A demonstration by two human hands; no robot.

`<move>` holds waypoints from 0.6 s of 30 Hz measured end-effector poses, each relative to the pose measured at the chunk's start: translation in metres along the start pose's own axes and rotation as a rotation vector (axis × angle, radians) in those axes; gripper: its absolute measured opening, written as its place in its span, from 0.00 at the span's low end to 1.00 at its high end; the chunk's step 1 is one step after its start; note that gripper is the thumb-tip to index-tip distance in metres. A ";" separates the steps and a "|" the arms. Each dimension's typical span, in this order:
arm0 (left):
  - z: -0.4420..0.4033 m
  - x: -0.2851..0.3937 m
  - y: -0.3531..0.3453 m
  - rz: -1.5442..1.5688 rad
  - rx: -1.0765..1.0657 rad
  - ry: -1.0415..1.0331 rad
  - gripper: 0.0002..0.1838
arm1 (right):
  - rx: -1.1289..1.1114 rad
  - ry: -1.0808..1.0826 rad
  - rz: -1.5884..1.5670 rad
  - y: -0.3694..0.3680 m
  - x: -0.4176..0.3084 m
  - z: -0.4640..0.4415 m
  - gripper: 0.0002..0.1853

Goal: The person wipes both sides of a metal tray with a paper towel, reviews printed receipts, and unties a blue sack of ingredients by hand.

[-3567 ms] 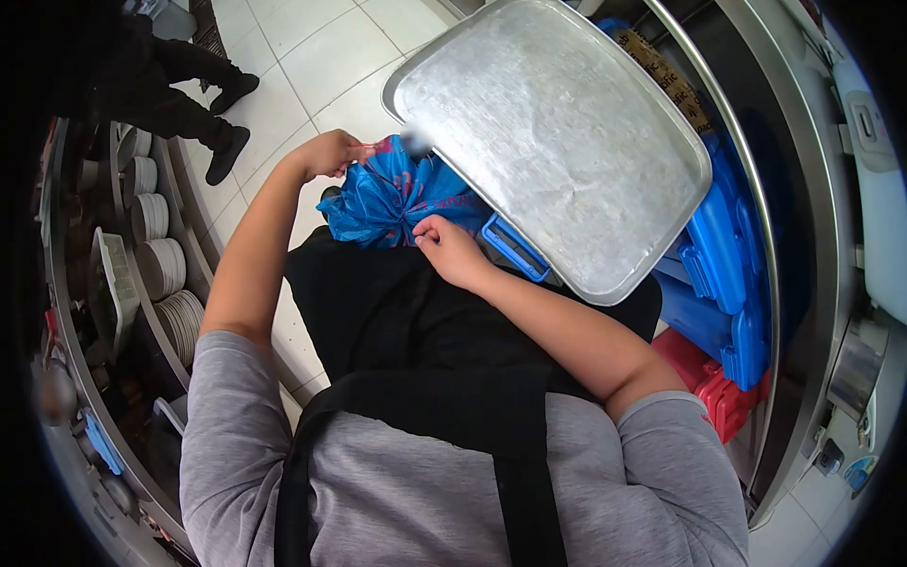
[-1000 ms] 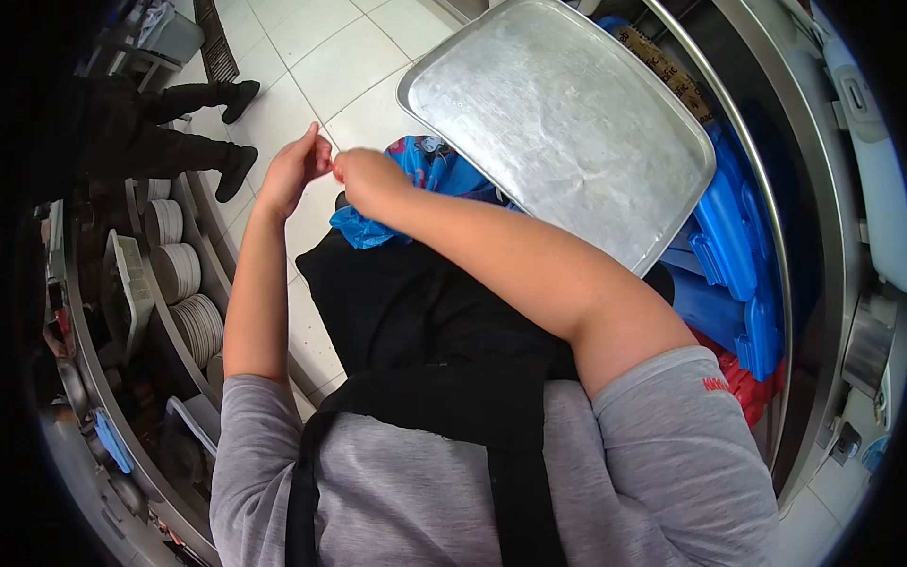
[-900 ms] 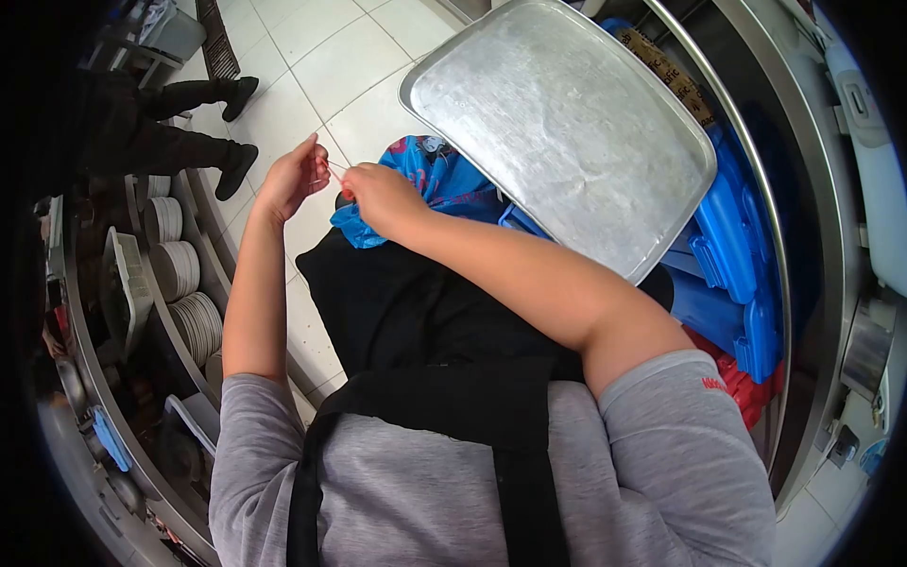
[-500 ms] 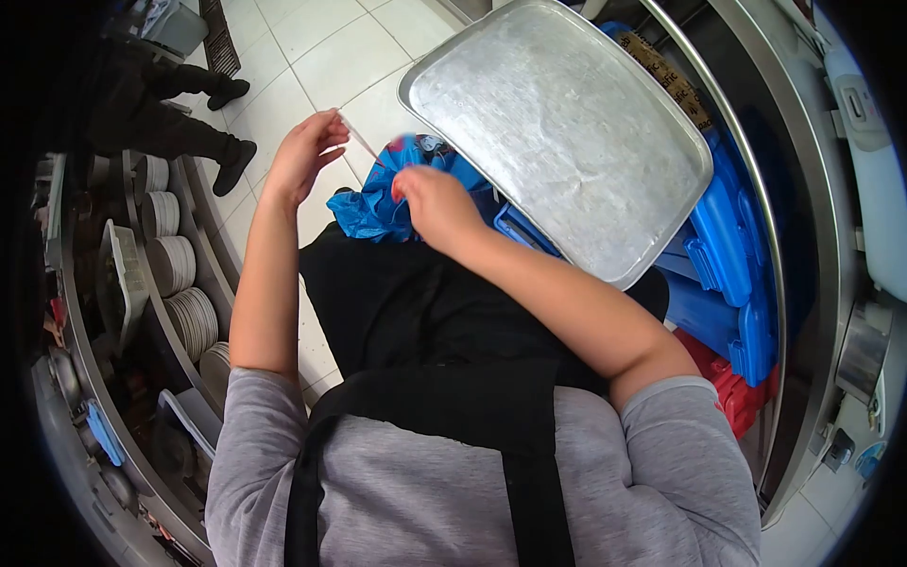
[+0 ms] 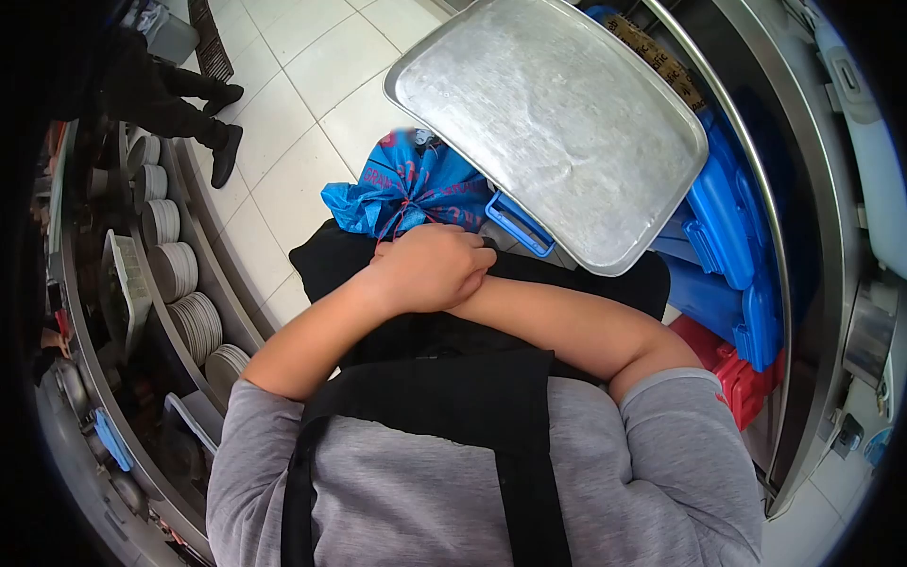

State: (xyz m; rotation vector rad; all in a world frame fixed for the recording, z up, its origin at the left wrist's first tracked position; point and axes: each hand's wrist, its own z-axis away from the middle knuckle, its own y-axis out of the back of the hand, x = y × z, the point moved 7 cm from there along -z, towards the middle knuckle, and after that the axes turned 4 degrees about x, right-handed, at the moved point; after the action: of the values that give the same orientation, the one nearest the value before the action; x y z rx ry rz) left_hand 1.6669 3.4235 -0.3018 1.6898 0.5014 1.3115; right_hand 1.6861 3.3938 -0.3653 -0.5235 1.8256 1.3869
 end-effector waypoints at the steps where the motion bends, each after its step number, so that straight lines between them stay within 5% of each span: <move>1: 0.002 0.002 0.000 0.002 -0.006 -0.004 0.06 | 0.052 0.034 0.115 0.005 -0.004 -0.001 0.22; 6: 0.012 0.006 0.020 -0.052 0.332 -0.062 0.09 | 0.367 0.131 0.704 0.041 -0.015 0.003 0.30; 7: 0.015 0.011 0.027 -0.104 0.450 -0.097 0.11 | 0.372 0.127 0.706 0.048 -0.012 0.003 0.30; 9: 0.018 0.015 0.026 -0.150 0.418 -0.128 0.14 | -0.019 -0.447 0.488 0.051 0.042 0.009 0.35; 11: 0.019 0.017 0.021 -0.055 0.363 -0.181 0.14 | -0.053 -0.428 0.548 0.048 0.072 0.013 0.43; 13: 0.019 0.002 0.008 -0.034 0.340 -0.106 0.14 | -0.090 -0.528 0.167 0.045 0.087 0.019 0.44; 18: 0.026 -0.068 -0.006 -0.137 0.342 0.050 0.17 | 0.001 -0.453 0.364 0.055 0.081 0.025 0.37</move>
State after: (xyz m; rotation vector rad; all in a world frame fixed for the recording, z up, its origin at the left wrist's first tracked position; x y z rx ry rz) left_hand 1.6676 3.3644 -0.3439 1.8637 0.8963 1.2204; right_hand 1.6050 3.4453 -0.3964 0.1339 1.5905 1.5863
